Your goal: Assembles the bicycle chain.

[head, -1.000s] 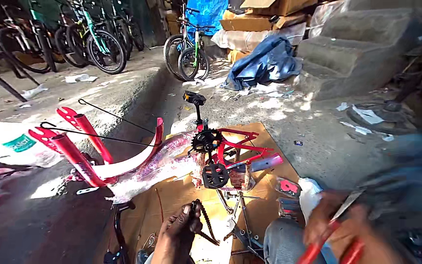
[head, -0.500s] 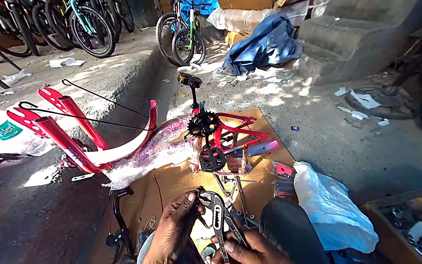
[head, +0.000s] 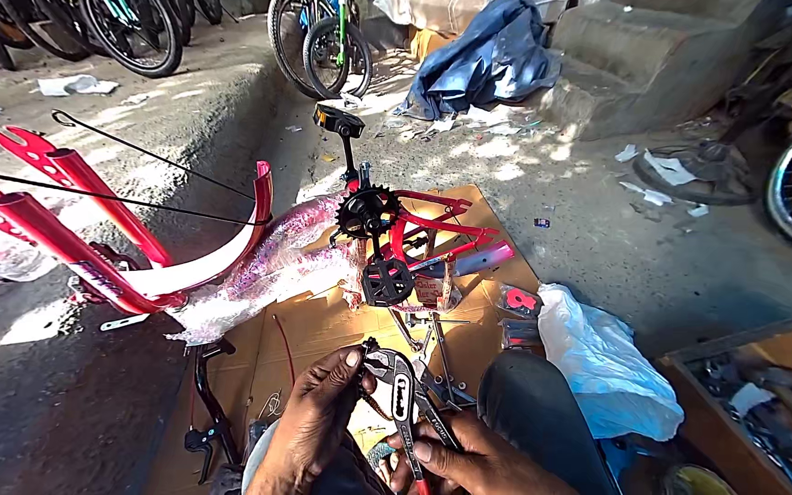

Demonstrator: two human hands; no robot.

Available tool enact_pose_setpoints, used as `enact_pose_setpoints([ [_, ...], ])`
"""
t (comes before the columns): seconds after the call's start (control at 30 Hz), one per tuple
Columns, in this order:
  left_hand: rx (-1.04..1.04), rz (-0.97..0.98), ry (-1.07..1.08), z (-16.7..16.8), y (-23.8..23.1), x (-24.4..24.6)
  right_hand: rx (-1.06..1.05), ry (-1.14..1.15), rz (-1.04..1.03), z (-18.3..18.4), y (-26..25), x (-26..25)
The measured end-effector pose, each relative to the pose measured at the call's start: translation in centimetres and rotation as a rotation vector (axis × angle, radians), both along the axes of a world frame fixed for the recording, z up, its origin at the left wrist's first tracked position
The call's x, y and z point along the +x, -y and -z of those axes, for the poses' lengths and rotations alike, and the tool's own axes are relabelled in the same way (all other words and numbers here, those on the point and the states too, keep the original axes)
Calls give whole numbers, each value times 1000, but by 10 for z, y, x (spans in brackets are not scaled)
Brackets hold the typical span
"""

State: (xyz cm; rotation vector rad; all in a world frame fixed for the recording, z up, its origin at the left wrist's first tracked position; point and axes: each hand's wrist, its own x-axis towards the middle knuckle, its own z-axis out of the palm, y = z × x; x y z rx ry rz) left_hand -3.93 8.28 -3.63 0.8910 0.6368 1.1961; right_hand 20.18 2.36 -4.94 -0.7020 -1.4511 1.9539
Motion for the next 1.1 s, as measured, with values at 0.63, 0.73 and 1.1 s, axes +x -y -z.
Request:
enact_pose_setpoints([
  [0.63,59,-13,-128,6,0,2,-107,-102,231,2,28,-34],
  [0.73,29,-15,-127,5,1,3,-119,-94,244,0,31,-38],
  [1.1,-58,-9,22,2,4,5,-40,-8,139,0,22,-28],
])
